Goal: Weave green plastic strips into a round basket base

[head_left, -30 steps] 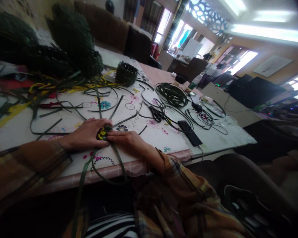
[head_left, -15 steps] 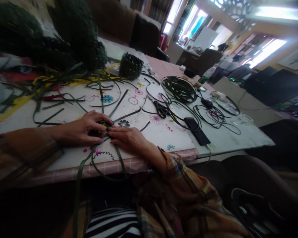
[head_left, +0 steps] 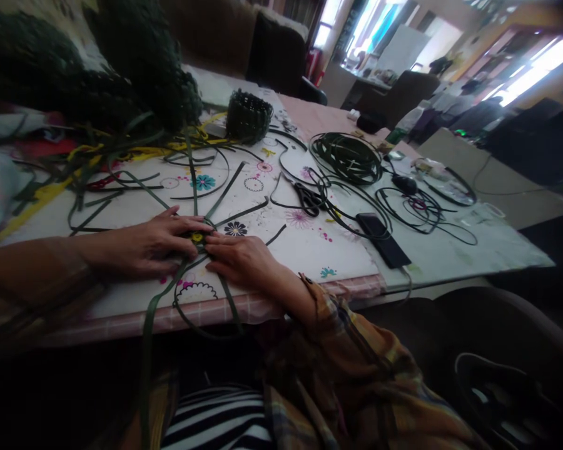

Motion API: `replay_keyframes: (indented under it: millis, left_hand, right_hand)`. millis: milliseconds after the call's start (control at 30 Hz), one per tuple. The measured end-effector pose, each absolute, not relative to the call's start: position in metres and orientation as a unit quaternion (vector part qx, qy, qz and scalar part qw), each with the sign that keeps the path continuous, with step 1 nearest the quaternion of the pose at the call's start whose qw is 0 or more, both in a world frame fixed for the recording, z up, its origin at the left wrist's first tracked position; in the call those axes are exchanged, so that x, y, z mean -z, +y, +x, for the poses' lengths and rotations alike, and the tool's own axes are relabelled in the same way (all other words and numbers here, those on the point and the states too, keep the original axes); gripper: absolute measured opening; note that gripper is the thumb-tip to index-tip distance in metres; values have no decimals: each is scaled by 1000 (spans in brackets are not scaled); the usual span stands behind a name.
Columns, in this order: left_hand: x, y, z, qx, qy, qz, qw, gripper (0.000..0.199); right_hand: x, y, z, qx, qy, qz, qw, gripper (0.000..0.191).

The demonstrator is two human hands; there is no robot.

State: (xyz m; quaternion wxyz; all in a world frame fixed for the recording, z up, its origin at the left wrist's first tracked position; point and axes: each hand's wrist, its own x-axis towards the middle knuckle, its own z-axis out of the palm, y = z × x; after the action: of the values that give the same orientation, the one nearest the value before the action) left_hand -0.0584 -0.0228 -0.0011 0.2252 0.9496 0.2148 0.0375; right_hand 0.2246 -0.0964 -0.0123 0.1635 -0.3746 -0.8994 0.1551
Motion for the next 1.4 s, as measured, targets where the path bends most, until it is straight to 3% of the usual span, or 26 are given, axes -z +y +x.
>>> replay_keyframes:
  millis: [233, 400, 600, 700, 867, 1133, 1400]
  left_hand:
    - [17, -41, -50, -131, 224, 954, 152, 25]
    - [29, -45, -47, -154, 285, 937, 130, 38]
    - [30, -49, -42, -161, 308, 930, 119, 32]
    - [29, -50, -43, -183, 300, 928, 125, 32]
    - [26, -50, -52, -194, 270, 928, 168, 30]
    - [18, -53, -59, -206, 284, 904, 243, 38]
    - [24, -48, -55, -271, 236, 907, 220, 19]
  right_hand:
    - [13, -95, 223, -149, -900, -377, 159, 26]
    - [10, -96, 223, -147, -898, -383, 157, 24]
    - [3, -97, 213, -129, -888, -419, 141, 31]
    - [3, -97, 204, -104, -876, -455, 123, 37]
    - [6, -97, 197, -72, -872, -472, 108, 28]
    - [7, -95, 196, -73, -865, -486, 103, 31]
    - [2, -100, 198, -78, -871, -474, 103, 33]
